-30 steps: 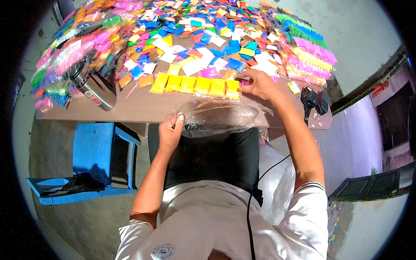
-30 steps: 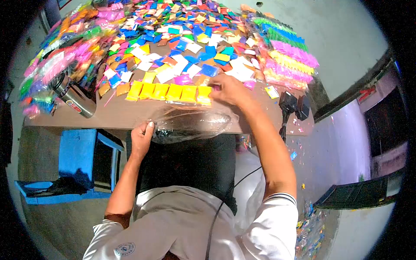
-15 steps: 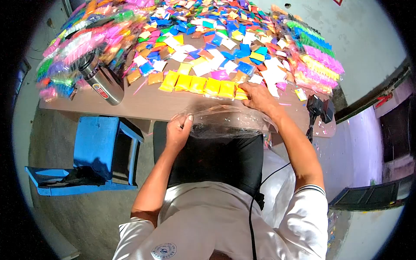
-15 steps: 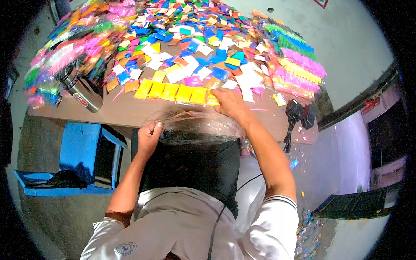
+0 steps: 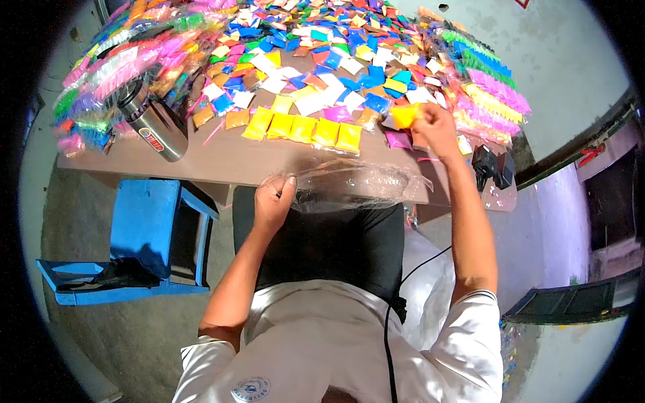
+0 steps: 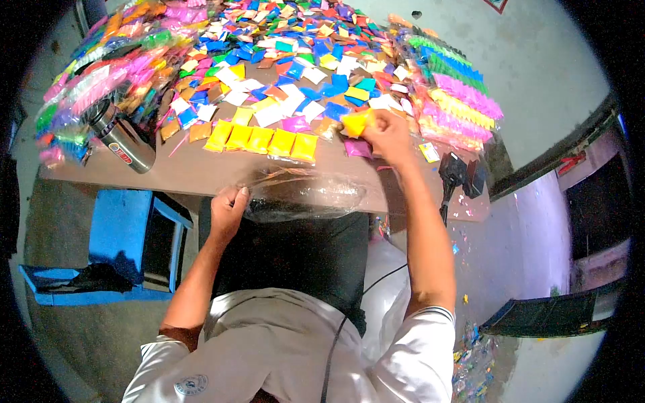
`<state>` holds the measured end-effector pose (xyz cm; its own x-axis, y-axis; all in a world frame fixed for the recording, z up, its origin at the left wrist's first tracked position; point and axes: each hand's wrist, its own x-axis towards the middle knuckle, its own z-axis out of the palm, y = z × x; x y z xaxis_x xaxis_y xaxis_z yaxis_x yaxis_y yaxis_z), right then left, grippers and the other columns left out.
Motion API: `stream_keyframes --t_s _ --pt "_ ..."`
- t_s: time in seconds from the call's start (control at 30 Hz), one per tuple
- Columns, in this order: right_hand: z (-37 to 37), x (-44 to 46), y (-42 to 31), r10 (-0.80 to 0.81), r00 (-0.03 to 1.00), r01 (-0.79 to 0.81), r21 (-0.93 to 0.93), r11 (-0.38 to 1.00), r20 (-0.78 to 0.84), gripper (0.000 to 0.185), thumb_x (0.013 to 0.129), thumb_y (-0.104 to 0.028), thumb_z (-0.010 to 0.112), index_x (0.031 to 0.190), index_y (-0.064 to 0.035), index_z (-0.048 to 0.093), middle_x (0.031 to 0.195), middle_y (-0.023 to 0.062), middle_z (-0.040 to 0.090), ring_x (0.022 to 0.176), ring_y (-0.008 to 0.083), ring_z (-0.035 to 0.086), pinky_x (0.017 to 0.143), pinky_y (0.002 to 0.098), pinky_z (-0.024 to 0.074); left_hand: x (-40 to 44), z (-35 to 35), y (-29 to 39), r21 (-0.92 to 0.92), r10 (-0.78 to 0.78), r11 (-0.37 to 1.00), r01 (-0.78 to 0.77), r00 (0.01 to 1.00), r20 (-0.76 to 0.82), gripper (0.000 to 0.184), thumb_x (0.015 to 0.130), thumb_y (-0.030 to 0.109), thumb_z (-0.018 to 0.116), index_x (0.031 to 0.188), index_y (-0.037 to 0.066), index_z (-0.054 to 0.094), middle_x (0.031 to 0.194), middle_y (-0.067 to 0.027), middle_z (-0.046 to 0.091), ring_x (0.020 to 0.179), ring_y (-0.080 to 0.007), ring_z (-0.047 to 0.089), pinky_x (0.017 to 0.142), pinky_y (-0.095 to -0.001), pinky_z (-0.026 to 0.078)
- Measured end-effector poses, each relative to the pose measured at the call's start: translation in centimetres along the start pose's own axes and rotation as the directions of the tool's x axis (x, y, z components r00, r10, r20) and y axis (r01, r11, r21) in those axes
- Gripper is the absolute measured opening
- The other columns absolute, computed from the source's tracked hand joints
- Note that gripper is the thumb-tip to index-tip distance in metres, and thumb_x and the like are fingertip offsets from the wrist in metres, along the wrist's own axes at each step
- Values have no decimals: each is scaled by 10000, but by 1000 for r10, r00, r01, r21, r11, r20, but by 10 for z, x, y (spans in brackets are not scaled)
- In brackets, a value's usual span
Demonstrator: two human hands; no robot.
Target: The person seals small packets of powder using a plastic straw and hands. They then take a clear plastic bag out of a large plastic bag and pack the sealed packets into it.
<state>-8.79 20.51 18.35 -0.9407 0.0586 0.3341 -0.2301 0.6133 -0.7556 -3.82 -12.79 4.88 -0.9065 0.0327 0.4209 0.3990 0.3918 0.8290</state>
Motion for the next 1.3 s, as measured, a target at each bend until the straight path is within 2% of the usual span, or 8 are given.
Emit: stream_keyframes --t_s 0.17,0.27,0.4,0.53,0.7,0.93,1.03,1.3 --pt "-38 -47 -51 19 996 33 569 822 -86 300 762 -145 583 1003 29 619 859 46 620 687 93 550 608 235 439 0 3 -5 32 -51 998 51 999 -6 334 857 201 579 627 -24 491 602 -160 487 618 -315 476 617 -401 394" --pt "-26 -94 -81 -102 995 73 563 823 19 332 744 -135 617 1034 28 601 955 65 649 836 107 608 731 234 470 3 6 -11 38 -87 996 87 996 16 352 856 223 587 622 -22 488 601 -163 485 615 -316 471 613 -400 391" --pt "33 -113 -93 -35 993 -14 397 918 116 269 731 -36 616 998 -4 616 850 -13 626 776 39 550 649 212 439 3 11 -8 54 -186 982 183 981 57 366 856 259 590 627 -12 496 603 -165 483 614 -315 465 610 -397 388" --pt "80 -97 -81 82 993 -76 -67 995 84 248 718 -96 612 939 16 629 735 53 621 670 120 584 605 277 455 6 15 -3 97 -85 992 84 996 6 398 860 300 576 626 -9 488 587 -172 447 623 -316 460 603 -404 387" --pt "112 -86 -73 185 978 -138 -357 924 100 281 763 -310 640 886 -58 625 774 195 642 758 386 619 667 456 483 7 14 -7 90 -77 993 73 996 38 400 880 297 549 628 -13 537 584 -134 517 591 -238 485 599 -357 398" --pt "137 -90 -80 140 977 -67 -396 916 159 359 817 -416 565 905 -71 612 755 182 644 739 384 623 659 463 484 13 20 17 -188 -340 918 349 937 77 455 903 359 527 723 -57 558 605 -124 525 628 -182 504 616 -362 428" --pt "133 -89 -91 187 973 -124 -377 918 137 361 718 -383 656 900 -71 649 776 195 645 758 368 632 684 448 488 18 23 17 -235 -315 913 335 942 119 459 906 366 518 765 -67 581 633 -100 564 669 -140 522 623 -347 444" --pt "146 -88 -75 229 960 -144 -417 897 162 427 764 -431 631 939 -42 640 777 212 641 750 356 639 673 411 501 25 26 11 -61 -309 946 318 944 117 431 915 356 511 787 -46 603 665 -190 576 645 -219 574 637 -358 456"
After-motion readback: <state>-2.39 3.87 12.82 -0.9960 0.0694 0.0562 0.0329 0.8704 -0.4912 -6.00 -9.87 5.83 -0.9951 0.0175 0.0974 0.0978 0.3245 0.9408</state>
